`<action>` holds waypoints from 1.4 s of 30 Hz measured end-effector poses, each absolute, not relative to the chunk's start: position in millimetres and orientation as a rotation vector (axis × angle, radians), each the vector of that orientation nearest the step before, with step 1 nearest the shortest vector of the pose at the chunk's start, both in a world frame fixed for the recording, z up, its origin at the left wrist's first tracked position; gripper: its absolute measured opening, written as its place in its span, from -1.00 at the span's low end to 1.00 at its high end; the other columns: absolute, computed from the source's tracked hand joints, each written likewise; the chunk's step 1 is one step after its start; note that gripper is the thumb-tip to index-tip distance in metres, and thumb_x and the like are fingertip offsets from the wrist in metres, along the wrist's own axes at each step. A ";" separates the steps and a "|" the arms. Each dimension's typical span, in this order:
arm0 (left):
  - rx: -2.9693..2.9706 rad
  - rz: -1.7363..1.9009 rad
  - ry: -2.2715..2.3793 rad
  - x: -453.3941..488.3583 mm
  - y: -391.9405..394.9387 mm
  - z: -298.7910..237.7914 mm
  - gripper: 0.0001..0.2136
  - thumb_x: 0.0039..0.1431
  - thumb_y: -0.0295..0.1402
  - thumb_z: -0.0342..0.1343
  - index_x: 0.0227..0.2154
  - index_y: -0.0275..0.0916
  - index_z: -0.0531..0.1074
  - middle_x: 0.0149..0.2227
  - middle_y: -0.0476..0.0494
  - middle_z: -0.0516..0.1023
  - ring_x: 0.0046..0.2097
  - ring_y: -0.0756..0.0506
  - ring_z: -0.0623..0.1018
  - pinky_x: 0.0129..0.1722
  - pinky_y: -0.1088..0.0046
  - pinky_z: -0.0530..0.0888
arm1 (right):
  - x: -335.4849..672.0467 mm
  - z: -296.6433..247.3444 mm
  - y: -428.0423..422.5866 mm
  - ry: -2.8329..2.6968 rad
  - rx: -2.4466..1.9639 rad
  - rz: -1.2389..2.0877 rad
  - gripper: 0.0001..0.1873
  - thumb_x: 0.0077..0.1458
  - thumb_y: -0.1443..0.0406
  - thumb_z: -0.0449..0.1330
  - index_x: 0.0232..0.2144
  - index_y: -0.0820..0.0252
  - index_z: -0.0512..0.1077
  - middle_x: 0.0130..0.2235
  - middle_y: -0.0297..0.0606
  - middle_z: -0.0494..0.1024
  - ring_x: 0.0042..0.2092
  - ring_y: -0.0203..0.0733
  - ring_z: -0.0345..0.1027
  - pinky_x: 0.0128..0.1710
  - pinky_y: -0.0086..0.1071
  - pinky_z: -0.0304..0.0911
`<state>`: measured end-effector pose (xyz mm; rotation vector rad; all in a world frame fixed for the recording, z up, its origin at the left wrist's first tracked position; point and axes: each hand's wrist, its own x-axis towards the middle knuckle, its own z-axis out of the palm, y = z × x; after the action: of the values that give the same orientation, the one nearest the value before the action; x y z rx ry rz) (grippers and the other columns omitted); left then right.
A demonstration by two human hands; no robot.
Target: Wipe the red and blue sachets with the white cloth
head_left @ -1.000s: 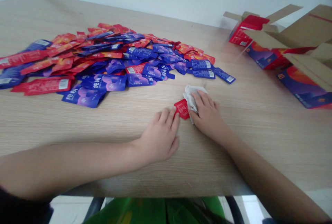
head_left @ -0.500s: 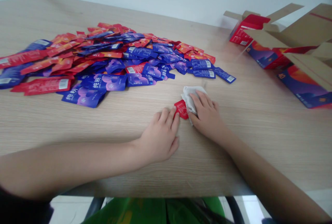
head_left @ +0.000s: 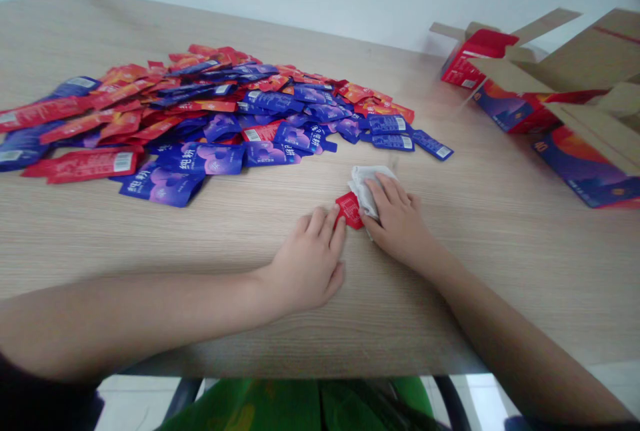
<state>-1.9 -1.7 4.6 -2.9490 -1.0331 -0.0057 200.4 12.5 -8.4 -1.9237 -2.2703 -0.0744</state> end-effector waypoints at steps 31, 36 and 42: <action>-2.943 0.012 -1.047 0.0 -1.3 5.0 -0.38 0.24 -0.22 -0.14 0.25 -0.60 0.14 0.28 -0.57 0.19 0.21 -0.47 0.25 0.09 0.03 0.29 | 191.0 -9.9 7.0 -2.327 -1.863 -0.089 -0.41 0.23 0.15 -0.05 0.26 0.22 0.14 0.34 -0.03 0.12 0.32 0.08 -0.03 0.17 0.07 -0.01; -2.932 0.013 -1.042 -1.6 -2.8 4.6 -0.37 0.24 -0.21 -0.14 0.26 -0.59 0.12 0.28 -0.56 0.17 0.21 -0.48 0.25 0.08 0.03 0.30 | 191.2 -12.1 7.9 -2.247 -1.940 -0.128 -0.41 0.23 0.15 -0.07 0.25 0.28 0.14 0.33 0.03 0.14 0.32 0.12 -0.05 0.15 0.11 0.00; -2.938 0.026 -1.038 -0.4 -2.3 7.4 -0.41 0.25 -0.22 -0.14 0.20 -0.61 0.20 0.24 -0.58 0.23 0.20 -0.46 0.27 0.08 0.03 0.29 | 178.3 -11.4 -2.5 -2.394 -1.787 -0.101 -0.43 0.23 0.19 -0.06 0.26 0.20 0.14 0.35 -0.06 0.12 0.33 0.07 -0.09 0.20 0.08 -0.08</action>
<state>-0.4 -2.3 7.4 -2.9376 -1.0379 0.0261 178.3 -2.5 -11.4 -1.7872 -2.3938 -0.1007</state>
